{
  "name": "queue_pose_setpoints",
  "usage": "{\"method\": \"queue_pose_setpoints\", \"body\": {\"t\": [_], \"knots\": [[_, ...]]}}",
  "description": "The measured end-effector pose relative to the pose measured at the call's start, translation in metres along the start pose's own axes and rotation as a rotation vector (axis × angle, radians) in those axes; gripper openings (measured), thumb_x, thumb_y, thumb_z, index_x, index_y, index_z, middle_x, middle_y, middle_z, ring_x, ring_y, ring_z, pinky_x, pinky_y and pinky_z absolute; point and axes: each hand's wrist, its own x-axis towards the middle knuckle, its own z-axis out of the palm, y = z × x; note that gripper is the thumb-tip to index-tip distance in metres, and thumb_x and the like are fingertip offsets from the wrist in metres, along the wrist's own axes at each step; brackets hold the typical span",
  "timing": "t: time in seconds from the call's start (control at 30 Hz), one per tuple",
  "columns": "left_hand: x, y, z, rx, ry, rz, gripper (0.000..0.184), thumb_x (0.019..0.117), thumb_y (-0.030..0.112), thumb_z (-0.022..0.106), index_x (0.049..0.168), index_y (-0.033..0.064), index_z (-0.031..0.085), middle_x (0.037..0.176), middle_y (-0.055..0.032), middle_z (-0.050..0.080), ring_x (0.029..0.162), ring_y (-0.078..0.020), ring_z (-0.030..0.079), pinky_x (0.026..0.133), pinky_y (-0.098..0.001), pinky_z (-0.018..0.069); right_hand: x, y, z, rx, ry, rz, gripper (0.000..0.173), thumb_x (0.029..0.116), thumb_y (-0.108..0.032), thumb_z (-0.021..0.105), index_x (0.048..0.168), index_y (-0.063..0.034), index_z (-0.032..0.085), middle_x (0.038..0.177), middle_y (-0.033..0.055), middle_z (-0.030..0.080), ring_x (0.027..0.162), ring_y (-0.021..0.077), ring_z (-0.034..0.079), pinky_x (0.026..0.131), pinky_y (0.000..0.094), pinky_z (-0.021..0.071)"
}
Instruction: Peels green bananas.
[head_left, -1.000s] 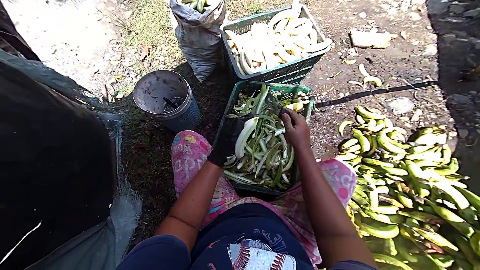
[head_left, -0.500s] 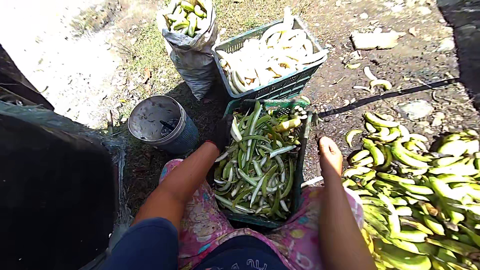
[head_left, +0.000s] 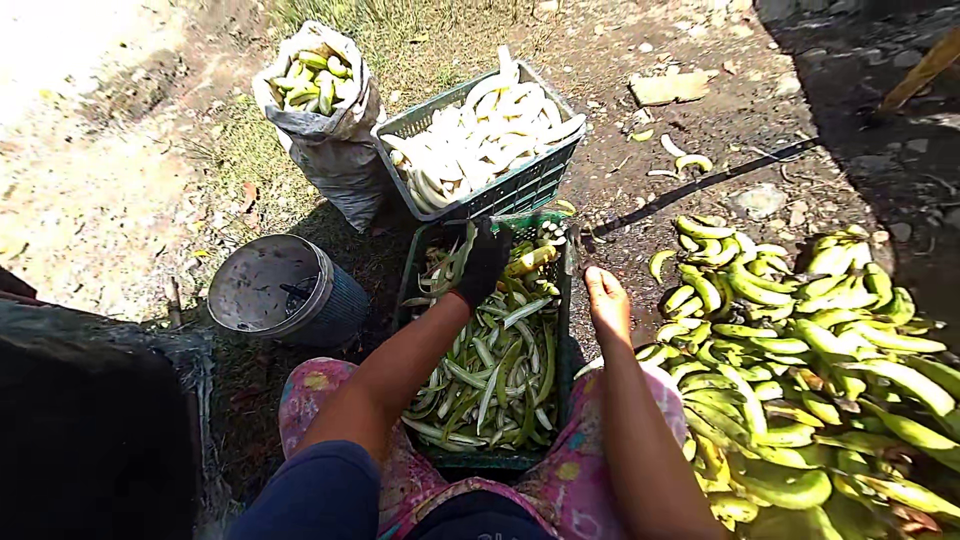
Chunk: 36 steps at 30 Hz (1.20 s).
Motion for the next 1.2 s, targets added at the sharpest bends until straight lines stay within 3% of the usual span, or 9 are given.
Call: {"method": "queue_pose_setpoints", "body": {"t": [0.1,0.27,0.47,0.57,0.67,0.77,0.93,1.03,1.2], "knots": [[-0.085,-0.048,0.009,0.275,-0.047,0.24,0.065,0.1027,0.047,0.051,0.159,0.018,0.036,0.161,-0.0089,0.04,0.144,-0.0276,0.043,0.114,-0.0535,0.0408,0.0,0.004,-0.002,-0.002,-0.001,0.011,0.047,0.1058,-0.049,0.051,0.129,-0.0127,0.07,0.13,0.0143,0.068,0.125,0.0312,0.061,0.106,0.0614,0.0439],[-0.186,-0.105,0.007,0.63,-0.354,0.394,0.07,0.0933,0.065,0.053,0.155,0.0343,0.043,0.164,-0.0127,0.034,0.152,-0.0415,0.026,0.114,-0.0702,0.0263,-0.007,-0.004,-0.007,-0.029,-0.032,-0.024,0.05,0.1066,-0.048,0.05,0.133,-0.009,0.068,0.136,0.0177,0.065,0.13,0.034,0.058,0.11,0.0605,0.0417],[-0.193,-0.146,0.01,0.866,-0.499,0.457,0.068,0.0923,0.066,0.053,0.155,0.0447,0.039,0.167,-0.0132,0.026,0.152,-0.0476,0.019,0.114,-0.0762,0.0168,-0.043,-0.016,-0.045,-0.023,0.284,-0.202,0.048,0.1028,-0.044,0.056,0.135,-0.0106,0.067,0.13,0.018,0.065,0.126,0.0344,0.059,0.108,0.0597,0.0419],[-0.187,-0.135,0.009,0.835,-0.499,0.461,0.066,0.092,0.065,0.052,0.153,0.0403,0.044,0.166,-0.0134,0.029,0.151,-0.0471,0.022,0.113,-0.0726,0.0245,-0.072,-0.001,-0.094,-0.083,0.602,-0.295,0.049,0.102,-0.044,0.055,0.133,-0.0086,0.068,0.118,0.0196,0.067,0.115,0.036,0.062,0.1,0.0586,0.0457],[-0.19,-0.121,-0.006,0.716,-0.434,0.533,0.064,0.0923,0.058,0.056,0.15,0.0304,0.051,0.162,-0.0178,0.034,0.149,-0.0473,0.027,0.112,-0.0715,0.0276,-0.103,0.061,-0.133,-0.136,0.726,-0.082,0.048,0.1058,-0.04,0.05,0.138,-0.0065,0.063,0.127,0.0223,0.065,0.123,0.0374,0.06,0.107,0.0559,0.0448],[-0.188,-0.123,-0.024,0.573,-0.277,0.583,0.067,0.0934,0.048,0.058,0.148,0.01,0.052,0.155,-0.0286,0.04,0.146,-0.0487,0.034,0.117,-0.0653,0.0284,-0.146,0.185,-0.147,-0.229,0.53,0.341,0.056,0.1067,-0.046,0.049,0.142,-0.0039,0.058,0.138,0.0248,0.061,0.129,0.0413,0.058,0.108,0.0611,0.0449],[-0.187,-0.119,-0.052,0.482,-0.03,0.398,0.065,0.0984,0.042,0.049,0.148,-0.0011,0.047,0.155,-0.0252,0.041,0.147,-0.0401,0.035,0.122,-0.0533,0.0255,-0.302,0.371,-0.121,-0.471,0.025,1.121,0.061,0.0966,-0.05,0.062,0.142,-0.0103,0.057,0.136,0.0201,0.065,0.127,0.0403,0.061,0.101,0.0666,0.0478],[-0.191,-0.122,-0.061,0.463,0.081,0.306,0.06,0.0979,0.029,0.056,0.146,-0.0059,0.046,0.154,-0.0274,0.042,0.146,-0.0384,0.039,0.121,-0.0471,0.029,-0.346,0.373,-0.113,-0.406,-0.016,1.192,0.051,0.0997,-0.039,0.06,0.143,-0.0111,0.058,0.14,0.0196,0.063,0.131,0.0395,0.059,0.105,0.0654,0.0461],[-0.184,-0.132,-0.061,0.481,0.07,0.317,0.061,0.0989,0.034,0.052,0.146,-0.0041,0.048,0.155,-0.0267,0.041,0.147,-0.0373,0.036,0.123,-0.0454,0.0263,-0.289,0.369,-0.147,-0.3,0.185,0.908,0.056,0.0964,-0.047,0.068,0.137,-0.0086,0.064,0.149,0.0242,0.051,0.14,0.0405,0.047,0.115,0.059,0.0396]]}}
